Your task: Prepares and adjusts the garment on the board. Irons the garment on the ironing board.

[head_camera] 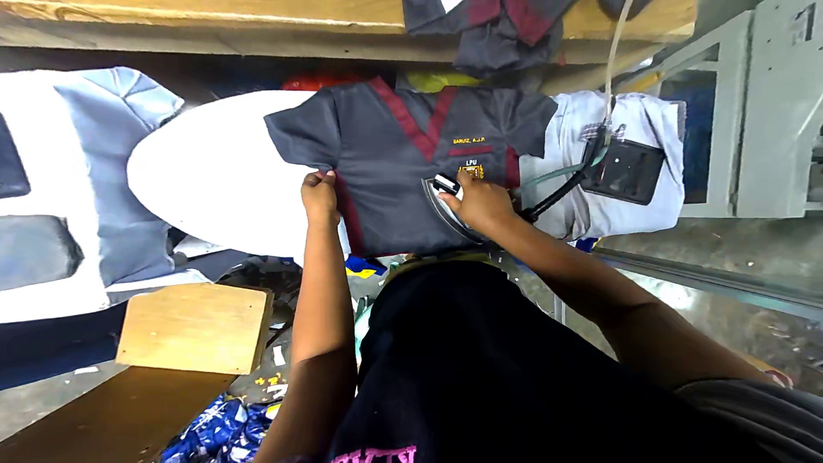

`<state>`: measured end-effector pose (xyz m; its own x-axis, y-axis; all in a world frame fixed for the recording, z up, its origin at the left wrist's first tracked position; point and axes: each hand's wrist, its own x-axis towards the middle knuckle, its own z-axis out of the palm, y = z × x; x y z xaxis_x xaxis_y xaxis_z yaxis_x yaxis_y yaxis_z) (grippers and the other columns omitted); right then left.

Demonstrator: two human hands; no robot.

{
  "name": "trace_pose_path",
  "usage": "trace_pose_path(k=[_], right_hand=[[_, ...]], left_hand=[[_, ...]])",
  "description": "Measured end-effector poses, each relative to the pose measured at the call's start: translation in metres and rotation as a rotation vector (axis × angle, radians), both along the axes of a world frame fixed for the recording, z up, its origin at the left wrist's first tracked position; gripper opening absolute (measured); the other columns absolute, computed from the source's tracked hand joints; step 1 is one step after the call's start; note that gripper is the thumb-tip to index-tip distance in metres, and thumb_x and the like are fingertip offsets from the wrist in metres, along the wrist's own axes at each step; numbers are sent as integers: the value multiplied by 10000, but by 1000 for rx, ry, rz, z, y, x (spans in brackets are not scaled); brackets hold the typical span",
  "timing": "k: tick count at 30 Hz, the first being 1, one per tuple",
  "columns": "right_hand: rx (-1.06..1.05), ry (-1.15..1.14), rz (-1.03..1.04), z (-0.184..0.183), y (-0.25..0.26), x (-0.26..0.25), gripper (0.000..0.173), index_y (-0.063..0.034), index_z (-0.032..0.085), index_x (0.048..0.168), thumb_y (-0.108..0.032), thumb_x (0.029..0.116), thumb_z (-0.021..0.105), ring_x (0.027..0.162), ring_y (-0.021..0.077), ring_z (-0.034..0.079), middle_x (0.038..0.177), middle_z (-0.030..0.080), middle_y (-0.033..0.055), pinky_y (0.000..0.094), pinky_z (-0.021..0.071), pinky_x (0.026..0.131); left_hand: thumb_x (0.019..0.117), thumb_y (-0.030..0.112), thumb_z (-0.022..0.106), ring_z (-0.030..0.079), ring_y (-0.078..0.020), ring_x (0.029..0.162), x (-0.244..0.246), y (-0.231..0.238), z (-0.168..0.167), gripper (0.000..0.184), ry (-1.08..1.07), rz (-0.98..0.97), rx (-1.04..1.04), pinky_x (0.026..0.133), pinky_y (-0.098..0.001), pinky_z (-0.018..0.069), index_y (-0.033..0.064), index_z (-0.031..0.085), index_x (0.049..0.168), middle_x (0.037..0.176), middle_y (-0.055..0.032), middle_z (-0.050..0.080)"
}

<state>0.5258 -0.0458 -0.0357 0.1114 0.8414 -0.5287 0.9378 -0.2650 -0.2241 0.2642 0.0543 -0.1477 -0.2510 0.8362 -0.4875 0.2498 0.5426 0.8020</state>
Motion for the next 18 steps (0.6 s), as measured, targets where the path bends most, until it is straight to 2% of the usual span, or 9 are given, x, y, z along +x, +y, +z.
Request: trace_pose_path(k=[3,6,8,12,14,15,16,18], right_hand=[[58,11,-9,-3,33,-31,593,-47,584,1335,-558,1054,479,1026,432,705,1063,718,227,614,540,821],[92,68,-37,-2,71,-62,574,-78,565,1382,-545,1057,483,1068,415,700,1121,716,212,604,543,861],[102,98,-37,-1,90,-77,579,-80,553,1411,-535,1061,483,1085,411,695,1147,714,211,603,540,881],[61,108,81,2,82,-86,599,-70,535,1426,-540,1058,489,1087,417,690,1139,708,220,606,538,883],[43,106,111,2,60,-81,593,-55,550,1413,-528,1060,496,1051,432,696,1105,710,233,617,539,860],[35,96,96,2,48,-79,588,-46,561,1392,-527,1060,497,1038,433,700,1090,713,233,615,543,848],[31,81,69,2,38,-76,584,-36,566,1367,-529,1062,494,1023,432,705,1072,714,232,610,547,833],[28,60,10,2,32,-74,591,-14,561,1353,-525,1065,491,1009,442,707,1052,713,246,615,546,827]], left_hand=[[1050,195,558,606,-204,1018,-4,3,-1,295,-9,-29,-15,921,-422,506,-41,583,1225,1154,-170,620],[1022,292,629,607,-250,1135,-8,10,4,444,-26,-21,-19,997,-457,494,-30,560,1320,1274,-200,609],[986,356,677,618,-271,1123,-8,19,2,562,-13,15,24,971,-464,509,-32,524,1363,1269,-217,613],[967,240,661,628,-320,1181,-6,34,-5,682,-10,138,105,981,-474,527,-25,351,1514,1340,-260,592],[1005,219,597,648,-286,1112,-8,40,-6,709,-28,200,158,937,-431,545,-23,243,1569,1309,-260,602],[1027,226,568,657,-246,1007,-11,42,-8,694,-34,231,190,866,-395,556,-20,218,1574,1240,-241,617],[1050,241,537,650,-212,943,-16,44,-10,660,-45,254,221,829,-363,558,-25,222,1564,1199,-224,614],[1083,257,482,630,-172,877,-27,47,-8,540,-56,291,278,808,-325,543,-68,322,1483,1123,-197,615]])
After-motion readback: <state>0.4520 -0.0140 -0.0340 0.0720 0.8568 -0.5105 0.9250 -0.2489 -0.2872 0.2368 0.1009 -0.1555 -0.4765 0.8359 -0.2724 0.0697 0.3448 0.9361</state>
